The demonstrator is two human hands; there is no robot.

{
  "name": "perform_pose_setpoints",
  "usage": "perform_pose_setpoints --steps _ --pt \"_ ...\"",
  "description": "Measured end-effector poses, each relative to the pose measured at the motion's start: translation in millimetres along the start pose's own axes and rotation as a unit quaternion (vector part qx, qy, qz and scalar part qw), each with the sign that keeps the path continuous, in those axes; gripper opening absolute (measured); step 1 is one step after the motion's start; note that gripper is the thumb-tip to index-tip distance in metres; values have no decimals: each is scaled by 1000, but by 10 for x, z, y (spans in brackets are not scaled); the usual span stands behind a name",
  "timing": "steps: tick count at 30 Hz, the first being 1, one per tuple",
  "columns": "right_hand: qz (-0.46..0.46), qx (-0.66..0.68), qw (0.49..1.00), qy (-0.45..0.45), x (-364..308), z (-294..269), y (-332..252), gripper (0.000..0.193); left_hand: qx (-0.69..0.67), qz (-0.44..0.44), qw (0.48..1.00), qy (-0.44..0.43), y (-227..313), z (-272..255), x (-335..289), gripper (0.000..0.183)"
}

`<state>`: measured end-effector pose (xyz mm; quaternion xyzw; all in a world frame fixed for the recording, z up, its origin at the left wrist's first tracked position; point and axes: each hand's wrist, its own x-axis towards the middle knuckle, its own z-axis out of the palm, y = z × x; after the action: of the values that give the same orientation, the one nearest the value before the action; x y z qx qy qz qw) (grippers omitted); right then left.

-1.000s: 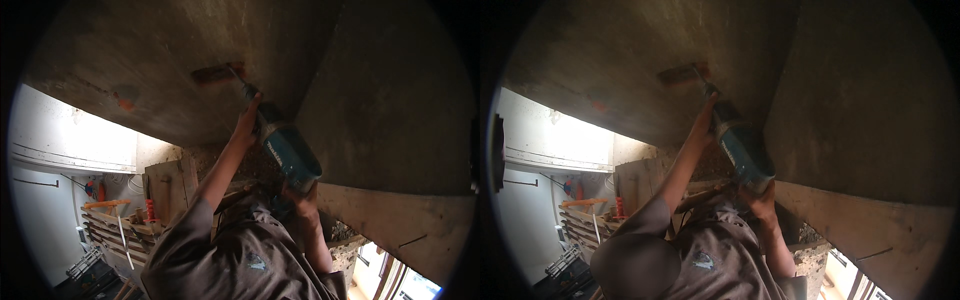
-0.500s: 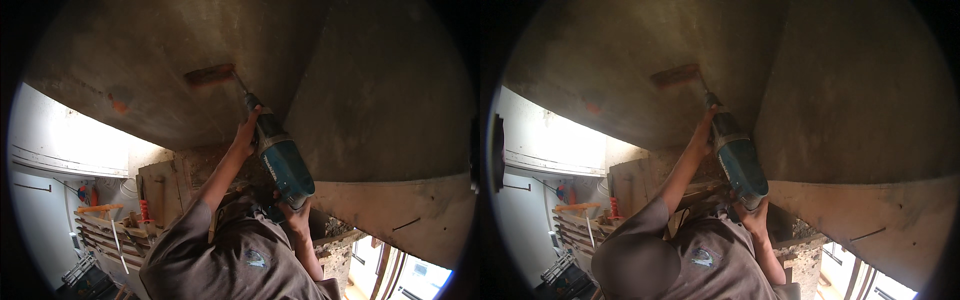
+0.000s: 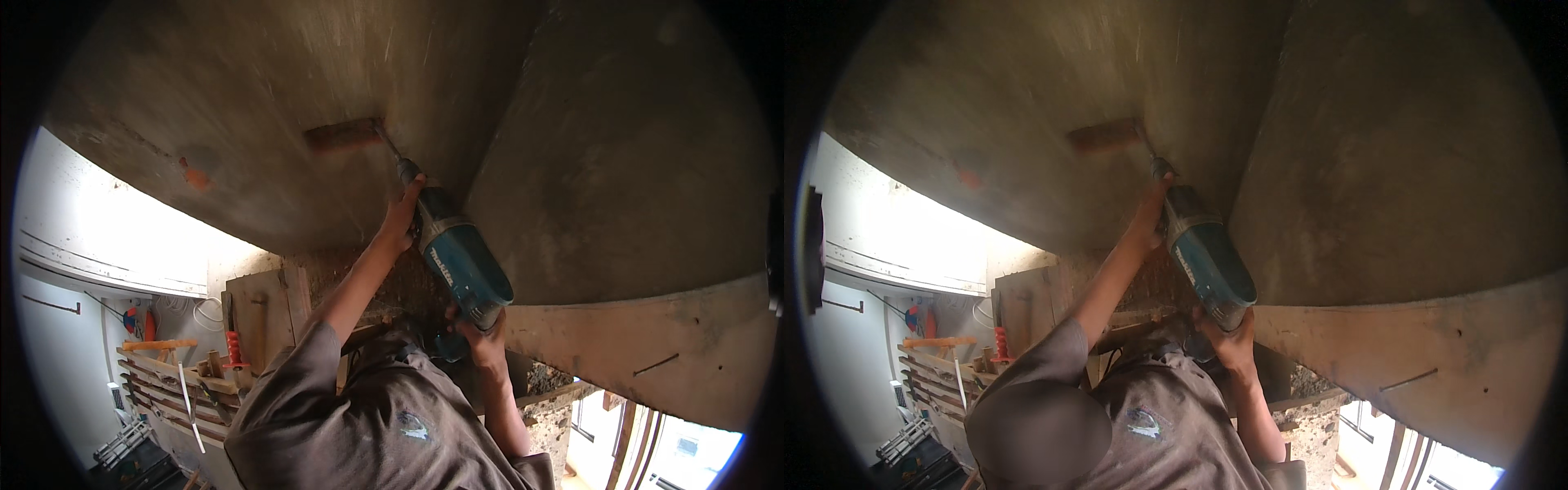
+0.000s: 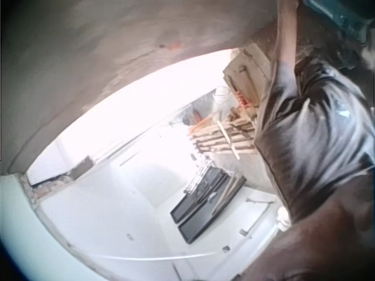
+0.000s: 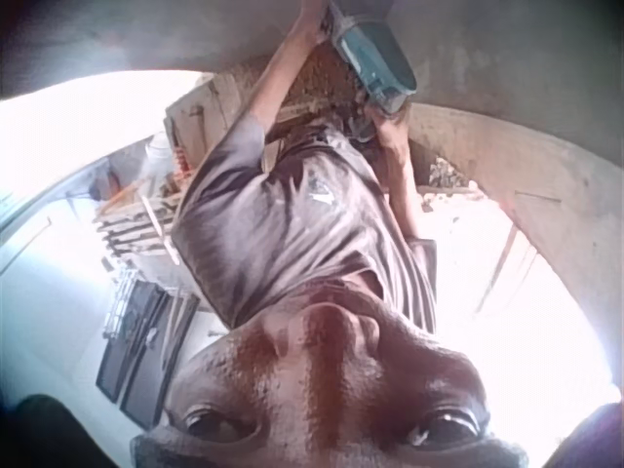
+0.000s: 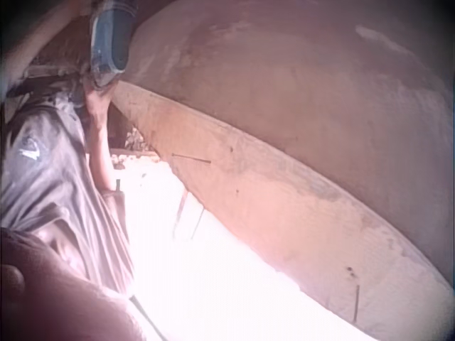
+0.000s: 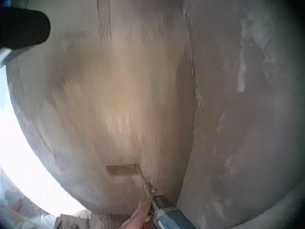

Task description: The person uses a corded rotary hammer drill to create a rectangular hole in a concrete ceiling. They repeatedly position the drill, activate it, and remove debris as the hole deepens.

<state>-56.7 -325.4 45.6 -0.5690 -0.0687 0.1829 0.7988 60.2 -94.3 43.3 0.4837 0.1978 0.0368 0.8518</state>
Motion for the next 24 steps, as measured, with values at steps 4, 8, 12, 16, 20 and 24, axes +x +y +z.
perform_pose_setpoints --steps 4,8,12,16,20,24 --pt "31 4 1000 5 -237 0 27 46 -20 -112 991 76 -182 -169 -16 68" --pt "22 -24 999 26 -293 77 154 45 -22 -102 993 52 -105 -153 -118 70" --pt "-1 -86 996 28 -87 33 389 39 47 29 998 32 31 -109 -190 70" --pt "-10 -69 996 49 30 172 287 38 210 174 962 -9 -164 -428 123 68" --pt "2 -13 1000 27 199 51 164 42 -53 -82 994 51 -80 -229 306 64" --pt "18 42 999 30 -77 50 21 52 -41 -66 996 49 -276 -241 241 62"
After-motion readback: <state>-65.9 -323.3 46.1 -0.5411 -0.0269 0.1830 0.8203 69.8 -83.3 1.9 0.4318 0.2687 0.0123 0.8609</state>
